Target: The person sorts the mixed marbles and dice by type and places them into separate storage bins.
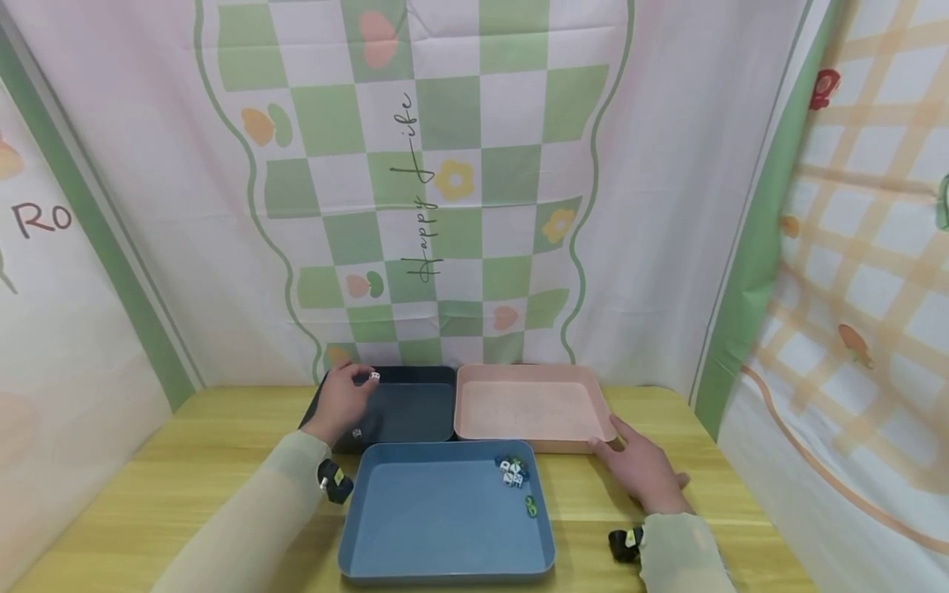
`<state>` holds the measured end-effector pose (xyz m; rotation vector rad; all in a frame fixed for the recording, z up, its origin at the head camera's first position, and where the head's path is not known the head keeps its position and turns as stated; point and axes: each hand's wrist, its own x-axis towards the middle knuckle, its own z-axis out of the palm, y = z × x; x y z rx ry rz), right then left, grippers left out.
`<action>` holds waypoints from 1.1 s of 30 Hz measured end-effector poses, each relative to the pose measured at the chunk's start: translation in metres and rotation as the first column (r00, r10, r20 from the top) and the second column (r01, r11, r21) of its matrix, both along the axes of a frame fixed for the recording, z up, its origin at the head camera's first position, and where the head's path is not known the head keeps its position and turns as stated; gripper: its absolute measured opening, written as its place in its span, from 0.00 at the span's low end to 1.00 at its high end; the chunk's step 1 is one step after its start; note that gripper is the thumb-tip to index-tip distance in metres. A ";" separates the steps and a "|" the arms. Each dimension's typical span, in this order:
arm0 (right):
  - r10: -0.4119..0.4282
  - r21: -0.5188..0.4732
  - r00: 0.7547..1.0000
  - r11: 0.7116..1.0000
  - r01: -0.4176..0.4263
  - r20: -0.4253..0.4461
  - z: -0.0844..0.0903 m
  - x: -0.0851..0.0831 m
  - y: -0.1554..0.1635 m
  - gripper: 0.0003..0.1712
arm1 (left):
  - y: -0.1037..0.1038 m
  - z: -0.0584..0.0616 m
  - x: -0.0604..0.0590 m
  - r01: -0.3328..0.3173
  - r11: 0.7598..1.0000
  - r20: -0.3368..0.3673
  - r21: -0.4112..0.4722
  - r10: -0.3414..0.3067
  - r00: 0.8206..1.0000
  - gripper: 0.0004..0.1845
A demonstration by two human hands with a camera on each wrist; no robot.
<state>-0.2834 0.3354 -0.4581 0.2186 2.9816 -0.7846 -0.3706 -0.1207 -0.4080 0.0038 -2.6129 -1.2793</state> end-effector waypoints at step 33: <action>-0.002 -0.005 1.000 1.000 0.002 0.000 0.002 0.002 -0.001 0.54 | 0.006 -0.002 -0.001 0.008 1.000 0.023 0.026 -0.009 1.000 0.24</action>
